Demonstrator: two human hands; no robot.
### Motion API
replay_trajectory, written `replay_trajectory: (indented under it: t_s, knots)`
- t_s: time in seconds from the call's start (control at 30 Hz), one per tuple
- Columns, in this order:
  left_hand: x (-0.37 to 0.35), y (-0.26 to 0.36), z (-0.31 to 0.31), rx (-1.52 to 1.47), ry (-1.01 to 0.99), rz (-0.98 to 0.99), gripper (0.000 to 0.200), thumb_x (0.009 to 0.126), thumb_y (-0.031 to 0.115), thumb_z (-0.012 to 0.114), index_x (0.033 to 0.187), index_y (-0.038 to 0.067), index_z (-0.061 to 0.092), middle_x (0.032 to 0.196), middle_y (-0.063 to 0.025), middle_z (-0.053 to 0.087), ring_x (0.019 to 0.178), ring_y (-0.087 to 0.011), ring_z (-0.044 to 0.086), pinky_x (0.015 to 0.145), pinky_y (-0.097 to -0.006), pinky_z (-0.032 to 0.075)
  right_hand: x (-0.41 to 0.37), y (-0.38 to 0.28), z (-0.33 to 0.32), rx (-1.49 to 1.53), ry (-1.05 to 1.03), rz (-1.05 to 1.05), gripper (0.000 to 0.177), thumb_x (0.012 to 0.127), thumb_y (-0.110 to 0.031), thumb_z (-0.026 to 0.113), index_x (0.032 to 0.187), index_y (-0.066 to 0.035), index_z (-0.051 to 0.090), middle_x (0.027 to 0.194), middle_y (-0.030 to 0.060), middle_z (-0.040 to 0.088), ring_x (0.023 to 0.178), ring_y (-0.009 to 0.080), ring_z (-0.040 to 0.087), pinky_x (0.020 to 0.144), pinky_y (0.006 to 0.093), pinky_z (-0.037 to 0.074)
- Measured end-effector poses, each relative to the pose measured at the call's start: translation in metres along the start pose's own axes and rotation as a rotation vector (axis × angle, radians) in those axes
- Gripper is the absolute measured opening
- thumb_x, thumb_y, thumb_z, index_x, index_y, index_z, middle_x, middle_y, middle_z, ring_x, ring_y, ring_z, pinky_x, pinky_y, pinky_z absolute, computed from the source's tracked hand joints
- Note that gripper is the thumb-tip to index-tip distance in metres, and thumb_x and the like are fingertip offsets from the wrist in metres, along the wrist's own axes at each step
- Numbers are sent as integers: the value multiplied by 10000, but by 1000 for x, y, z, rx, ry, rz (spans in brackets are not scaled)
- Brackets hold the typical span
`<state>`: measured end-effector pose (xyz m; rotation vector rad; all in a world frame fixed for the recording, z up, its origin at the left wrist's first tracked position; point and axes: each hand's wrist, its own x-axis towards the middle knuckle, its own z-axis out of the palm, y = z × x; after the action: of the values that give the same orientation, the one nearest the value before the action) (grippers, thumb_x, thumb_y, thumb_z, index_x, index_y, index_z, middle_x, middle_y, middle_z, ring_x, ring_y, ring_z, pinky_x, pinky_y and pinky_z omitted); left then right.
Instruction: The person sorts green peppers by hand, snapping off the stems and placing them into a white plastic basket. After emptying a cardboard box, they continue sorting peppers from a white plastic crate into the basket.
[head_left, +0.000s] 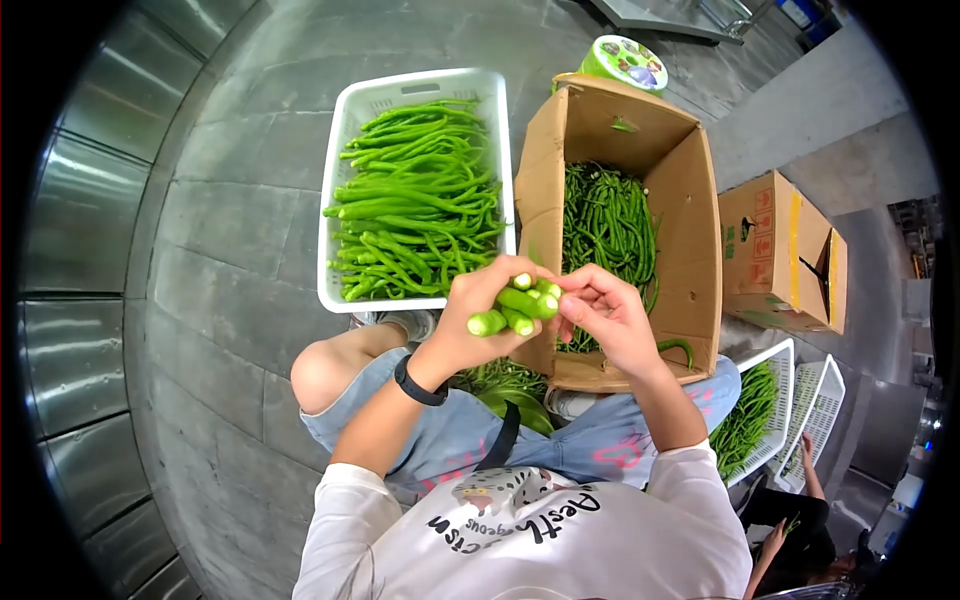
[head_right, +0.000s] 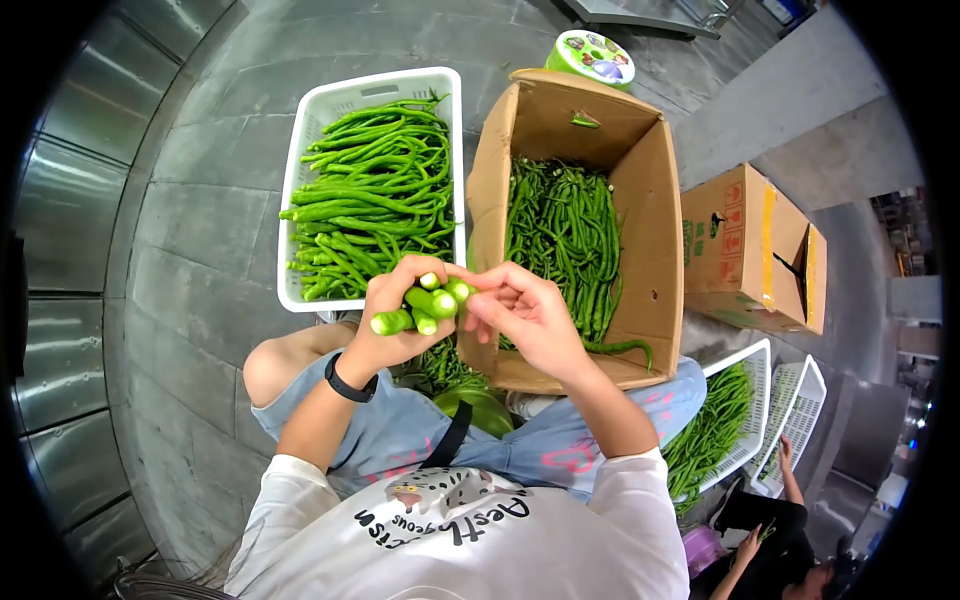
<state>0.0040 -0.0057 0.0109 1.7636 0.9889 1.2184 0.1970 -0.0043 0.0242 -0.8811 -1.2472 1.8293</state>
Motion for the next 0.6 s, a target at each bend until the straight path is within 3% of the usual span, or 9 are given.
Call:
replay_trajectory:
  t_s: [0.03, 0.07, 0.17, 0.2, 0.27, 0.4, 0.43, 0.53, 0.6]
  knots:
    - [0, 3, -2, 16, 24, -44, 365, 663, 70, 712, 993, 78, 555, 854, -77, 656, 738, -217, 664, 639, -280, 514, 1, 1, 1, -13, -6, 3, 165, 912, -90, 548, 1048, 4, 550, 802, 80, 630, 643, 89, 568, 578, 210, 469]
    - [1, 7, -7, -48, -12, -87, 305, 703, 26, 655, 989, 37, 549, 849, -68, 647, 738, -150, 623, 695, -273, 491, 2, 1, 3, -27, -12, 6, 158, 912, -91, 546, 1040, 1, 552, 792, 76, 625, 626, 82, 558, 565, 204, 462]
    - [6, 2, -23, -220, -182, -254, 333, 688, 30, 669, 1007, 29, 571, 810, -28, 617, 742, -115, 611, 668, -252, 489, 4, 1, 2, -238, -52, -68, 192, 893, -85, 581, 1059, -4, 530, 777, 69, 636, 629, 76, 562, 548, 199, 440]
    - [3, -1, -22, -496, -180, -402, 324, 697, 27, 660, 1007, 14, 567, 818, -41, 619, 731, -123, 614, 667, -252, 498, 5, 1, 2, -321, -71, -84, 209, 888, -78, 585, 1070, -8, 508, 778, 71, 635, 631, 78, 562, 552, 202, 439]
    - [1, -6, -27, -663, -259, -490, 352, 723, 43, 656, 1053, 3, 542, 906, -61, 625, 688, -134, 616, 648, -274, 513, 4, 8, 0, -228, -36, -152, 254, 877, -49, 587, 1083, -26, 441, 784, 76, 634, 646, 87, 568, 561, 206, 438]
    - [0, -8, -28, -814, -316, -470, 368, 719, 36, 662, 1060, -9, 531, 881, -94, 620, 673, -155, 619, 631, -289, 519, 7, 7, -5, -110, -117, -130, 351, 855, -1, 593, 1088, -62, 337, 798, 82, 633, 663, 103, 574, 580, 214, 439]
    - [0, -12, -27, -853, -323, -456, 366, 718, 32, 660, 1056, -12, 530, 883, -99, 620, 671, -160, 620, 626, -289, 517, 8, 6, -5, -47, -133, -136, 340, 860, -46, 612, 1081, -60, 354, 795, 88, 633, 659, 108, 577, 561, 214, 438]
    - [-4, -24, -19, -928, -300, -478, 340, 723, 31, 652, 1034, -14, 522, 896, -123, 616, 675, -182, 614, 634, -304, 509, 27, 1, -14, 241, -265, -504, 313, 902, -225, 588, 1054, -63, 368, 717, 115, 597, 550, 117, 493, 460, 214, 370]
    - [-4, -25, -12, -957, -227, -527, 353, 697, 77, 673, 1008, -18, 536, 827, -111, 600, 663, -205, 605, 645, -333, 504, 33, -16, -15, 315, -250, -585, 274, 908, -213, 574, 1045, -56, 397, 715, 109, 566, 556, 123, 466, 504, 218, 370]
